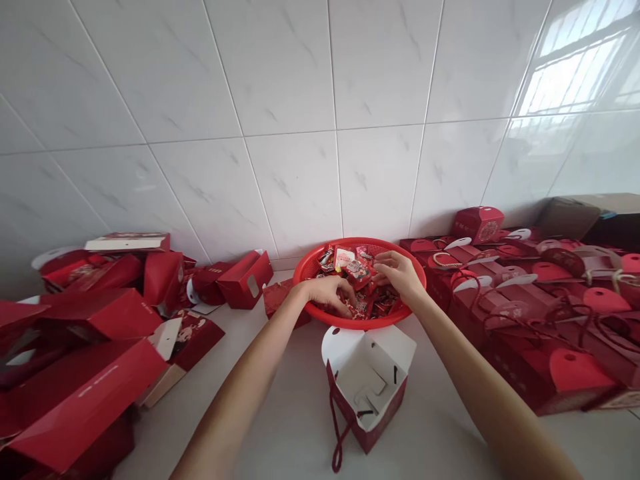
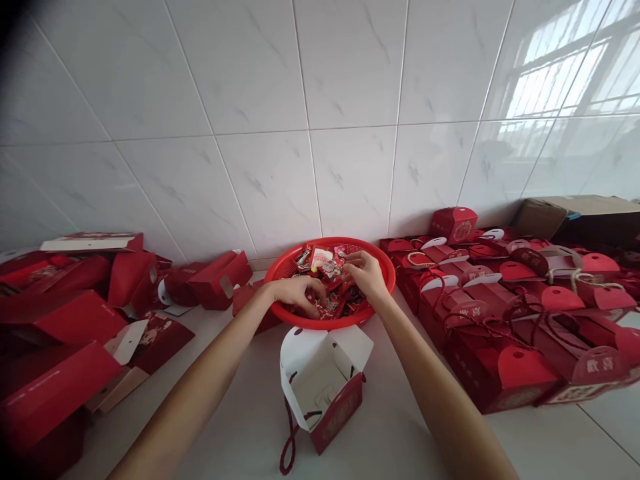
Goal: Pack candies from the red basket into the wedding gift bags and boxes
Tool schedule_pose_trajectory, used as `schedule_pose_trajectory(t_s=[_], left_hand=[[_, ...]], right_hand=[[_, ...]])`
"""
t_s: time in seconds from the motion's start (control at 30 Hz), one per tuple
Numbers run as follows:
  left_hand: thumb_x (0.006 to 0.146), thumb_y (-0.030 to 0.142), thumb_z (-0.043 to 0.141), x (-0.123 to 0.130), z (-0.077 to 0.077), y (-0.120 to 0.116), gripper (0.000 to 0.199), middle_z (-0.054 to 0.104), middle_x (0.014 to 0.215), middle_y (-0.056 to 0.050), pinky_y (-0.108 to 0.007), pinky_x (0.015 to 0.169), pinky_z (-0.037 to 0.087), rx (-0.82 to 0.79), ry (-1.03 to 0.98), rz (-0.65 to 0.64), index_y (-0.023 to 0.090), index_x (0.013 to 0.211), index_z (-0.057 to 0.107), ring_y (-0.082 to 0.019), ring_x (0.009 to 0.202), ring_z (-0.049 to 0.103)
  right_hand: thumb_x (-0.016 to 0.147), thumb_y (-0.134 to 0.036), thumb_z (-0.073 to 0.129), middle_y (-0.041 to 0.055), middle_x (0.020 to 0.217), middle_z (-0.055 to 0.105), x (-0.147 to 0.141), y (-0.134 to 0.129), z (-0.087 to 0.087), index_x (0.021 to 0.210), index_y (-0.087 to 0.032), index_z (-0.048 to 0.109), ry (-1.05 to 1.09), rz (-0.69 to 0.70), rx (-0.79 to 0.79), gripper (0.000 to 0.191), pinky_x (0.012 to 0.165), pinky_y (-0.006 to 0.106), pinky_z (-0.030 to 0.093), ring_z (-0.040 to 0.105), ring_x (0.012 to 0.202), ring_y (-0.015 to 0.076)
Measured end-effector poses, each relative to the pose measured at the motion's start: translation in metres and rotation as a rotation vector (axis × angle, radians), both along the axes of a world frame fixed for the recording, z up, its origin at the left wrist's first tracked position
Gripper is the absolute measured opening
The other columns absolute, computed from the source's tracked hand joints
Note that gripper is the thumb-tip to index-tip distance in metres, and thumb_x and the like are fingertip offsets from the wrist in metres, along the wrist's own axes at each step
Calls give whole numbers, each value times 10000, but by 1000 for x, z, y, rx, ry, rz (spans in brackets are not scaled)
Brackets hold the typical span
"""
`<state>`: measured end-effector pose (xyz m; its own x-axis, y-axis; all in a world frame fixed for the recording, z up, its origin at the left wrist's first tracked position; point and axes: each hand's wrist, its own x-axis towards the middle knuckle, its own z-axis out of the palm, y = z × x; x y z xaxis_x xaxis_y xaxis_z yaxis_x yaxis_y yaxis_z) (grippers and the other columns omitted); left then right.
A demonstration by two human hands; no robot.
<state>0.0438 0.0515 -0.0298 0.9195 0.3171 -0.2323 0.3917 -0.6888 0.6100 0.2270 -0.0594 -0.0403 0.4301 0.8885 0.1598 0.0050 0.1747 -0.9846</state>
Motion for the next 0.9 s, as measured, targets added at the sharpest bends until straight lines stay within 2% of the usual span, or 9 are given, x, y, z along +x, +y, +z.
schedule_pose_trajectory(t_s=[0.13,0.27,0.37,0.47,0.57,0.63,0.77,0.83,0.9], left_hand=[[656,443,835,-1,-2,1,322,685,863,-17,-283,783,460,-28,-142,84,182,802,717,-205,867,622],[725,494,775,-1,-1,-3,375,575,782,14,-286,766,456,-101,-504,175,178,753,576,-163,791,564],[736,511,767,0,0,-5,401,551,768,19,-289,756,466,-123,-606,166,183,721,537,-156,770,558],[703,474,802,0,1,-5,357,645,864,-14,-323,828,489,-78,-562,187,185,831,638,-193,867,614],[663,431,828,1,0,-5,445,724,957,-53,-349,870,517,-147,-391,187,195,1016,695,-233,945,676],[618,386,852,2,1,-7,485,754,1010,-64,-338,881,528,-144,-199,154,205,1047,719,-256,997,697],[554,291,865,7,5,-15,559,742,1200,-45,-292,886,518,62,50,114,239,1098,750,-283,1104,679],[585,311,842,9,8,-19,525,772,1079,-43,-293,778,529,139,112,111,225,1096,761,-280,965,712],[598,351,833,8,9,-20,412,769,839,-33,-303,663,515,183,128,140,204,981,790,-275,784,712]], right_hand=[[733,-248,758,8,648,678,2,0,-3,763,-199,654,-119,131,-1,119,498,257,511,637,525,147],[705,-381,818,5,639,694,1,-1,-3,756,-200,684,-204,294,-20,231,515,253,512,653,583,162],[656,-481,851,11,671,725,-1,-1,-3,811,-205,691,-147,434,-46,355,522,280,538,680,597,186],[619,-530,862,6,590,692,-2,-2,0,750,-200,678,-104,410,-13,400,489,277,517,649,527,177],[606,-521,863,-6,570,660,0,-3,2,646,-202,622,-18,211,68,402,485,253,490,605,502,142],[588,-499,870,-13,571,644,1,-3,4,615,-205,594,64,110,80,405,481,245,477,580,497,127],[524,-407,895,-30,565,618,4,-2,4,615,-206,584,210,44,86,381,468,236,451,559,490,115],[495,-351,899,-38,557,608,5,-2,4,616,-205,587,282,35,110,365,466,226,435,544,485,105],[486,-314,894,-49,540,585,7,-1,3,606,-203,594,331,30,133,341,462,215,418,504,474,86]])
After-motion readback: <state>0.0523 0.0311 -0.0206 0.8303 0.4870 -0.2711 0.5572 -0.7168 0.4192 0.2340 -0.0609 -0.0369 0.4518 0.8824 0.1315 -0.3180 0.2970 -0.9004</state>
